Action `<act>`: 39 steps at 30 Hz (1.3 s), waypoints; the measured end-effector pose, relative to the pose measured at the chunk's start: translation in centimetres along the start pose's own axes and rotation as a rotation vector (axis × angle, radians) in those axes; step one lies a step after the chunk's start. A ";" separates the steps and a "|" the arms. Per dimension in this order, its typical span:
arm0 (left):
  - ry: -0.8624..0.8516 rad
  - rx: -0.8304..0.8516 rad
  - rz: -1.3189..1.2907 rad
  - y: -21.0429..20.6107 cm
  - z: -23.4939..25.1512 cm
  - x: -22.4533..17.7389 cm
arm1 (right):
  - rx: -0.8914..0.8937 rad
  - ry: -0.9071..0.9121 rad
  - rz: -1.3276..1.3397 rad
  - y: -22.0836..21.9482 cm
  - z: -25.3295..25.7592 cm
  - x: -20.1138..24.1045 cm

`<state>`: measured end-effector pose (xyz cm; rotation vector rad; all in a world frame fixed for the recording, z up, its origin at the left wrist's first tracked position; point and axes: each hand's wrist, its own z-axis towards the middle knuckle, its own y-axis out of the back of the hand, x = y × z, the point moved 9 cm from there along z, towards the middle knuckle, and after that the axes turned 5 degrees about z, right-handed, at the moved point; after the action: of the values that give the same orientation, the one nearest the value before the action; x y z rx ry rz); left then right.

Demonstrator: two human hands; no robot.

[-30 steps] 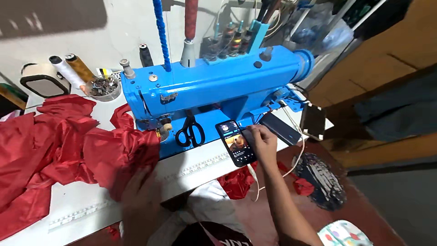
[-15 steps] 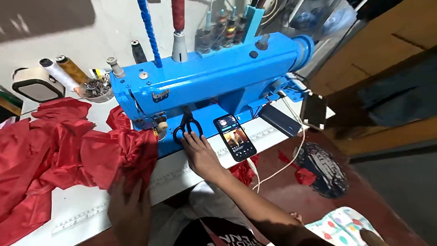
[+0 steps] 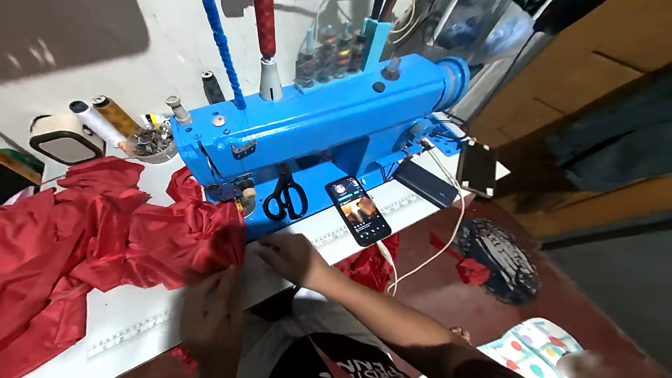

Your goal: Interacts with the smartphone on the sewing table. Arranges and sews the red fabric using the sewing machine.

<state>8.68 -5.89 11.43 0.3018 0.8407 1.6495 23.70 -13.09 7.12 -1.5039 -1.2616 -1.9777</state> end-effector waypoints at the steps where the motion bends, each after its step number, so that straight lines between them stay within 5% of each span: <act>1: -0.010 -0.003 -0.026 -0.2 0.0 -0.3 | 0.101 -0.060 0.168 -1.0 -0.2 0.1; 3: -0.027 0.014 -0.048 -0.8 -0.4 -0.8 | 0.210 -0.187 0.477 -3.1 -0.4 -0.6; 7: -0.044 0.052 -0.055 -1.8 -1.4 -1.1 | 0.119 -0.411 0.881 -4.2 -0.2 -2.6; 13: -0.067 0.032 -0.082 -2.4 -2.2 -1.1 | 0.130 -0.413 0.876 -4.4 0.2 -2.0; 22: 0.332 0.179 0.002 -4.6 -1.9 4.8 | 0.005 -0.401 1.545 -5.2 0.7 -0.8; 28: 0.238 0.072 -0.025 -4.0 1.6 7.2 | 0.165 -0.560 1.666 -7.7 -1.1 0.3; 32: 0.125 0.089 0.011 0.0 4.0 7.5 | 0.056 -0.648 1.588 -7.0 -1.5 -1.2; 36: -0.067 0.436 0.022 3.1 3.7 6.4 | -0.130 -0.664 1.495 -5.9 -1.5 -3.1; 39: 0.064 0.833 -0.132 2.5 2.2 5.3 | -0.192 -0.650 1.527 -6.1 -1.3 -3.5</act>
<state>6.74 -0.22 13.37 0.7476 1.5404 1.1181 19.83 -11.68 1.29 -2.1949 0.1745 -0.5868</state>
